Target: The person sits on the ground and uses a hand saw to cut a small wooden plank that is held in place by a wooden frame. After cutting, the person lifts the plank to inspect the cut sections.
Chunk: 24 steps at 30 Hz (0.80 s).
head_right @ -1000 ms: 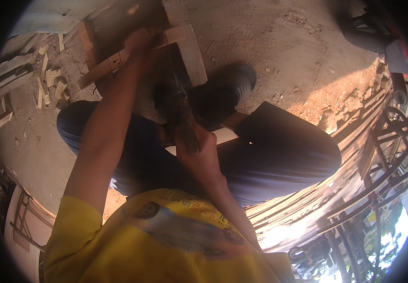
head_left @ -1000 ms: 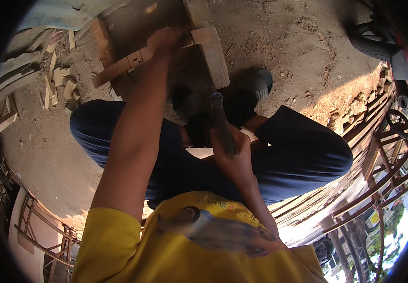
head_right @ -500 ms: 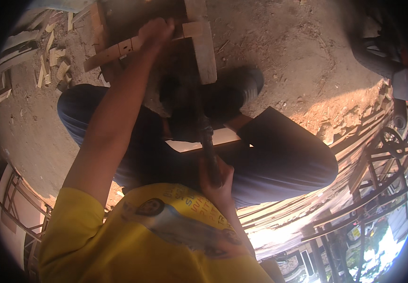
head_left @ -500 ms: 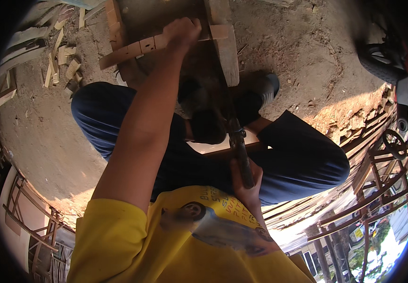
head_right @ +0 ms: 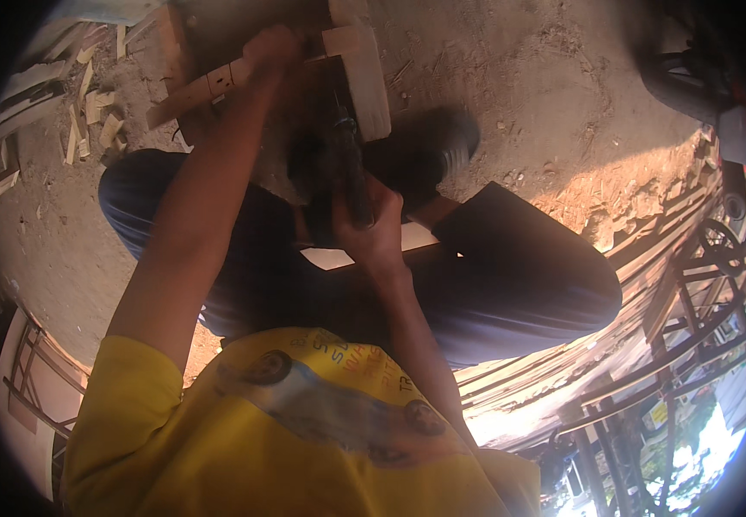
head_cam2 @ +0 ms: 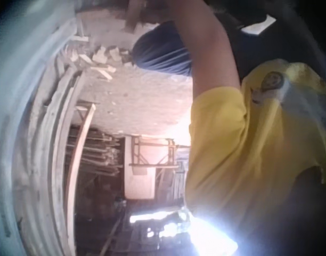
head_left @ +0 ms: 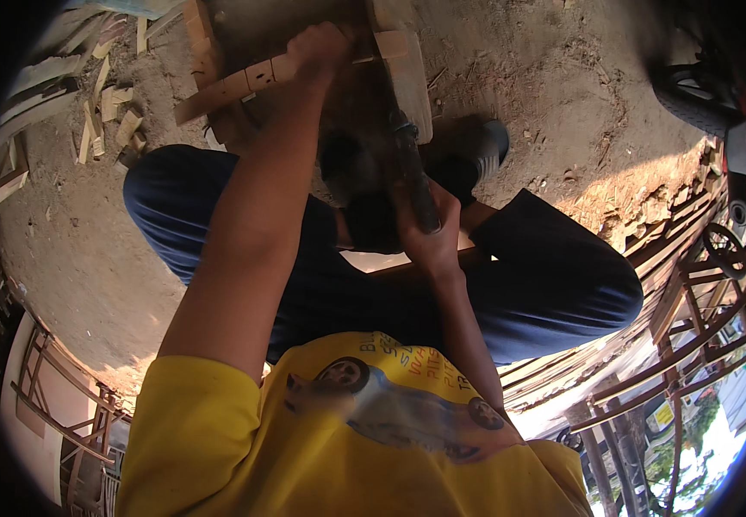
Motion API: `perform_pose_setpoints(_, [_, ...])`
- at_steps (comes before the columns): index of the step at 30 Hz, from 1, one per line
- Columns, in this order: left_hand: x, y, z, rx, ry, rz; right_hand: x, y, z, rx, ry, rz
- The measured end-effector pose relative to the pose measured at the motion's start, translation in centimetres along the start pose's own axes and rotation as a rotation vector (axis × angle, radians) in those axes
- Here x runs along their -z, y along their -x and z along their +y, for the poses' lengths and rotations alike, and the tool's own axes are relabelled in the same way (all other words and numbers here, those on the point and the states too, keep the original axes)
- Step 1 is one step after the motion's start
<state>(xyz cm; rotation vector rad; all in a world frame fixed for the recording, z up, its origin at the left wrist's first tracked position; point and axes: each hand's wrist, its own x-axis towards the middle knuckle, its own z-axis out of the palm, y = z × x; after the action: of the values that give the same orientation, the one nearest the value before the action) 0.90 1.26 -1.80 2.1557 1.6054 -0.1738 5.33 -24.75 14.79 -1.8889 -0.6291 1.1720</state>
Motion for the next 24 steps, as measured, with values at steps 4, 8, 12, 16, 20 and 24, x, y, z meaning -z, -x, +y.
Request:
perform_pose_setpoints(4, [0.3, 1.3, 0.4, -0.016, 0.059, -0.025, 0.0, 1.1, 0.2, 0.041, 0.006, 0.041])
perform_pose_setpoints(8, [1.4, 2.2, 1.3, 0.056, 0.06, -0.02, 0.9, 1.1, 0.6, 0.025, 0.003, 0.037])
perform_pose_setpoints(12, [1.8, 2.2, 1.6, 0.048, 0.045, -0.043, 0.2, 1.2, 0.7, 0.078, -0.047, 0.064])
perform_pose_setpoints(16, [1.9, 2.1, 1.6, 0.027, 0.047, -0.025, -0.5, 1.1, 1.3, 0.123, 0.019, 0.089])
perform_pose_setpoints(20, [1.7, 0.3, 1.1, 0.142, 0.017, -0.037, 0.3, -0.9, -1.2, 0.144, 0.01, 0.083])
perform_pose_setpoints(24, [2.7, 0.2, 1.5, 0.139, 0.045, -0.074, 0.8, -0.6, -1.0, 0.143, 0.022, 0.076])
